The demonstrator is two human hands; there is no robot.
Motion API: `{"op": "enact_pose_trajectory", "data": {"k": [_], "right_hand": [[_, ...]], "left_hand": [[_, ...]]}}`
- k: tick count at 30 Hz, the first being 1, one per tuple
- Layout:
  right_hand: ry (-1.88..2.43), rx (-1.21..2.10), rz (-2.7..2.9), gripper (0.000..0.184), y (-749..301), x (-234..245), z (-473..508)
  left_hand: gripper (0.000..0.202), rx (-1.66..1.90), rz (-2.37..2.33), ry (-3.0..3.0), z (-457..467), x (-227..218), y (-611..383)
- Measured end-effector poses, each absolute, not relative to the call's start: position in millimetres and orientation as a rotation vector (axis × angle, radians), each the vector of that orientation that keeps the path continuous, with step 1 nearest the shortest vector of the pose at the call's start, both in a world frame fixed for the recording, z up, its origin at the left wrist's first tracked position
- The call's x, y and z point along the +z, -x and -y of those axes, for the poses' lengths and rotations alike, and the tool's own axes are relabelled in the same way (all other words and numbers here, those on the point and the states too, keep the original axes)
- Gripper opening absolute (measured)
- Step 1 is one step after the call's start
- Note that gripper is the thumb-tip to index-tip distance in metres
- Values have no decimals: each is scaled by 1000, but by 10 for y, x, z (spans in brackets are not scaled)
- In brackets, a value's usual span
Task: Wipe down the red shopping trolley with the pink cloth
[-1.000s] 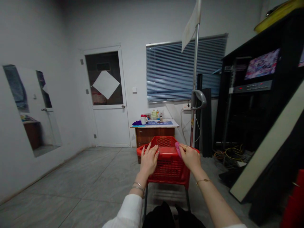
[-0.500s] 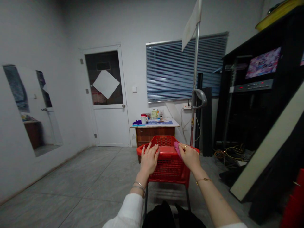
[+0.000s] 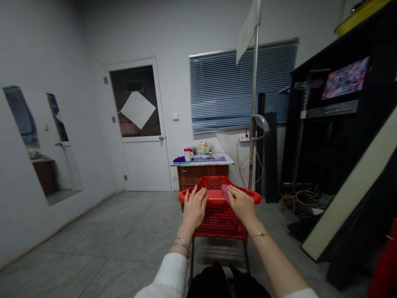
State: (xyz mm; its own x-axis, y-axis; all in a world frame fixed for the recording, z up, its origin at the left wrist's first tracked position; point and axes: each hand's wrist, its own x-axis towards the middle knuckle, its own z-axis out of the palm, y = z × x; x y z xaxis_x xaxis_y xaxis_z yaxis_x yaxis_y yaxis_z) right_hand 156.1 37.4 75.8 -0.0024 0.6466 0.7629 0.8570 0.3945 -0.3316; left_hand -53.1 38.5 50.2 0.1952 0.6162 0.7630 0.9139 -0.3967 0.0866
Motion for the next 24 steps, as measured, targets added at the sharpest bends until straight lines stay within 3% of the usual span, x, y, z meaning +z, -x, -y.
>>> {"op": "enact_pose_trajectory", "data": {"k": [5, 10, 18, 24], "right_hand": [[1456, -350, 1605, 32, -1604, 741, -412], [1262, -453, 1823, 33, -1065, 778, -348], [1469, -278, 1584, 31, -1637, 762, -404], [1349, -447, 1817, 32, -1047, 870, -354]], "left_hand": [[40, -1084, 1447, 2064, -376, 490, 464], [44, -1053, 1436, 2069, -367, 497, 498], [45, -1056, 1446, 2055, -348, 493, 451], [45, -1055, 1452, 2040, -334, 492, 426]]}}
